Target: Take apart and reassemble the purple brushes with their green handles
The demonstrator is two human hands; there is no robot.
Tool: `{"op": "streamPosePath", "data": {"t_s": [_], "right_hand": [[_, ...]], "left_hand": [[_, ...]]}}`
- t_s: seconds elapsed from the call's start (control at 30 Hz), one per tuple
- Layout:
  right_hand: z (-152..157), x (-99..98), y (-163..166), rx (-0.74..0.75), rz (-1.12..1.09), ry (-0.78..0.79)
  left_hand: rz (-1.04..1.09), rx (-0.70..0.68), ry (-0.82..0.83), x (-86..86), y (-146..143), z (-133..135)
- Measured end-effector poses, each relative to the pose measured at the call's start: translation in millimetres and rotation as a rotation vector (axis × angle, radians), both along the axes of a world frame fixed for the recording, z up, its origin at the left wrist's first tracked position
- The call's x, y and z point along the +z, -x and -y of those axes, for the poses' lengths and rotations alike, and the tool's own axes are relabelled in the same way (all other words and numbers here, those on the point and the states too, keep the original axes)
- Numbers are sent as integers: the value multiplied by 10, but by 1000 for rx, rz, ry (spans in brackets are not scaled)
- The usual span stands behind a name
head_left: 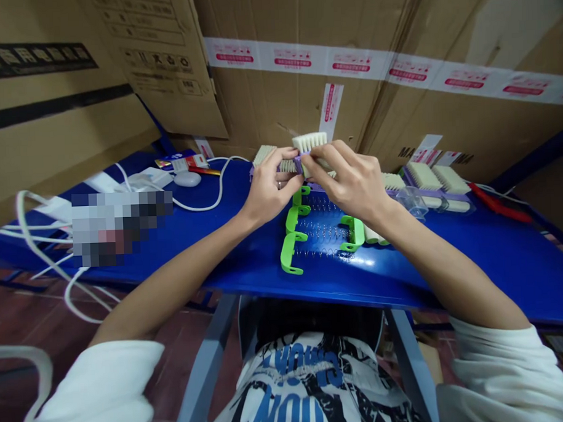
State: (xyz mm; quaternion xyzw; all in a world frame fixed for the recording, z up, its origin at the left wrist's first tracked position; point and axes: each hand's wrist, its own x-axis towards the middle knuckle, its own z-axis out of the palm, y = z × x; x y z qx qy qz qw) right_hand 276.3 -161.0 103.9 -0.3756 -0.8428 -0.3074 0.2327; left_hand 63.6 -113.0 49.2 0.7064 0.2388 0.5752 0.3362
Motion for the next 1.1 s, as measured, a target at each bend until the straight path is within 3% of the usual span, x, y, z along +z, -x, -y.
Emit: {"op": "streamPosePath", "data": {"t_s": [0.13, 0.3, 0.53, 0.7, 1.1], "right_hand": [[12, 6, 17, 15, -5, -18], [20, -14, 45, 5, 36, 9], [-25, -249, 191, -16, 79, -140], [-34, -322, 270, -58, 78, -246], [-3, -221, 196, -36, 41, -249]], "left_hand": [[3, -16, -35, -10, 9, -24], [-78, 116, -129, 16, 32, -6], [-118, 194, -166, -4, 60, -74], [-39, 127, -206, -37, 101, -159], [-39, 39, -246, -48, 155, -215]]}}
